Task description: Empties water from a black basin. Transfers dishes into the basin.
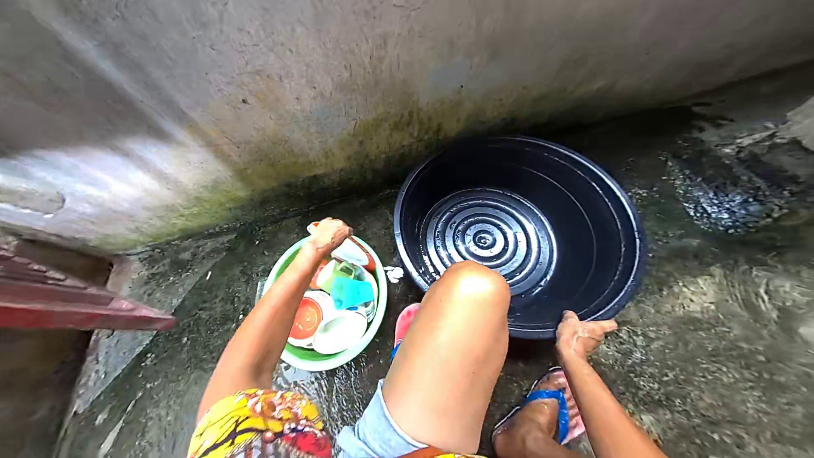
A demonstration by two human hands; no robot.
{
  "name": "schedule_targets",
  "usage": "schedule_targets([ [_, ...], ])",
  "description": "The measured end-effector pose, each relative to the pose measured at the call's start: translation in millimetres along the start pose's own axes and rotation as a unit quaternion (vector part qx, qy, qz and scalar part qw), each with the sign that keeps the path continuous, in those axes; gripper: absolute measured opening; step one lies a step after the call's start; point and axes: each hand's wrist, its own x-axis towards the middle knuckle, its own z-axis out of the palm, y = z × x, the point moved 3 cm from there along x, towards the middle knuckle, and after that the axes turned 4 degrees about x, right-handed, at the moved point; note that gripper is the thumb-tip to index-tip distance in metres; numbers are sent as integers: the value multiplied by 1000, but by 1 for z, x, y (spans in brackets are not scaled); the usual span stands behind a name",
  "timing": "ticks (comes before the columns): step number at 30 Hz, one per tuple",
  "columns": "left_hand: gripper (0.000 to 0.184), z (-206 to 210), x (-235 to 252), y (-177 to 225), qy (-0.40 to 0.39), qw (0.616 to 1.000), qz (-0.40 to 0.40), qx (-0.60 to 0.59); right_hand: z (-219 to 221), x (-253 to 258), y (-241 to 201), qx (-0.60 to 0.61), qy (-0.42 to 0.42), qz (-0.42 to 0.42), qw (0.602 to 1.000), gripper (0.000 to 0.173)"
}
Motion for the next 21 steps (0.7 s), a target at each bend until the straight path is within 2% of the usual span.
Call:
schedule_targets([
  [3,23,-78,-35,-6,135,988,-71,-30,3,6,7,0,11,-18,1000,79],
  [6,21,-144,-55,2,278,953,-82,-91,6,9,10,0,21,-19,1000,79],
  [8,23,-159,-36,20,300,929,-79,-203,7,10,11,11,26,-26,999,78],
  [9,24,-154,-14,34,278,919,-84,-268,8,11,12,16,27,-26,999,78],
  [11,28,-120,46,75,177,896,-112,-392,9,11,13,12,28,-20,999,78],
  [14,34,-18,147,146,26,811,-175,-558,10,11,13,6,31,-12,999,78],
  [16,35,33,191,180,-28,770,-221,-598,12,13,13,3,33,-9,999,79],
  [17,36,45,200,192,-41,758,-235,-607,13,13,14,3,34,-9,999,79],
  [18,38,48,203,201,-46,750,-239,-615,14,14,14,3,35,-8,999,79],
  [19,43,45,200,206,-44,758,-227,-610,14,14,15,5,34,-10,999,79],
  [21,58,21,180,205,-33,811,-144,-565,14,14,15,15,27,-23,999,80],
])
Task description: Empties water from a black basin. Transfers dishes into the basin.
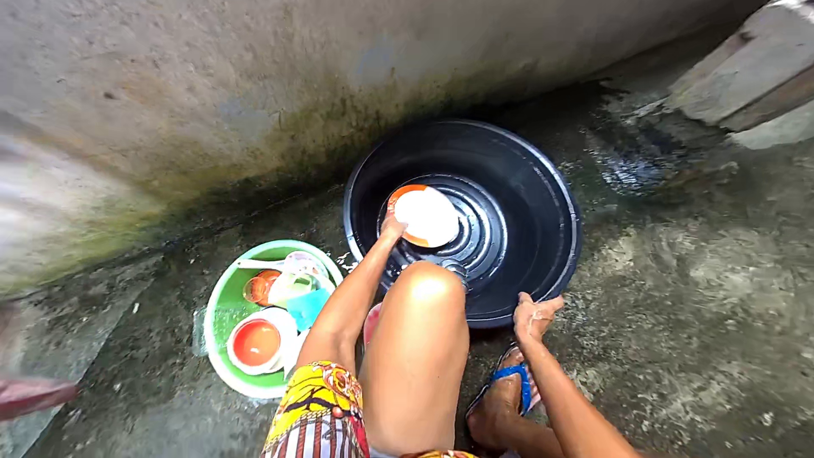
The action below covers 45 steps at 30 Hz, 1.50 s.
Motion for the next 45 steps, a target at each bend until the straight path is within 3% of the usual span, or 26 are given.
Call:
schedule_targets([
  [1,61,-15,-15,7,-16,998,53,41,0,0,1,3,-3,-9,1000,81],
  [4,48,-88,-82,9,-38,971,149,185,0,2,3,-3,-11,-23,1000,84],
  [7,41,-168,-160,-43,-1,961,105,258,0,3,4,23,-12,-42,999,86],
  [10,30,-214,-206,-148,71,952,4,297,-6,-8,-7,30,-23,-27,999,86],
  [12,35,-214,-223,-225,84,948,-103,290,-8,-10,-8,22,-21,-27,999,86],
  [14,54,-194,-234,-281,111,936,-211,258,-8,-8,-7,26,-23,-28,999,87],
  [17,64,-163,-251,-318,228,895,-318,214,-9,-6,-4,27,-32,-33,999,87],
  [20,67,-152,-253,-341,288,875,-354,160,-4,4,6,17,-25,-48,998,88],
  [23,68,-153,-253,-348,321,882,-333,95,-5,0,3,4,-18,-36,999,87],
  [24,64,-154,-256,-342,358,880,-297,98,-8,-5,-3,3,-20,-25,999,85],
  [26,50,-148,-260,-323,417,883,-148,155,-9,-10,-7,-4,-21,-19,1000,84],
  [28,55,-131,-262,-300,334,922,-5,196,-9,-8,-6,-3,-17,-26,1000,83],
  [30,66,-107,-263,-285,235,939,55,246,-6,0,2,-4,-7,-32,999,84],
  [33,68,-100,-260,-279,141,961,13,239,-6,-6,-3,-11,-11,-14,1000,84],
  [36,81,-91,-260,-278,83,958,11,275,-5,2,4,-8,-8,-36,999,85],
  [38,73,-83,-261,-279,48,949,20,312,-5,4,5,-9,-5,-35,999,86],
  [40,54,-83,-265,-280,58,940,26,335,-7,-3,-1,-6,-7,-19,1000,84],
  [42,55,-93,-272,-277,81,936,3,342,-9,-10,-6,-4,-9,-9,1000,84],
  [45,49,-122,-289,-263,118,944,-95,294,-8,-4,-2,5,-1,-21,1000,84],
])
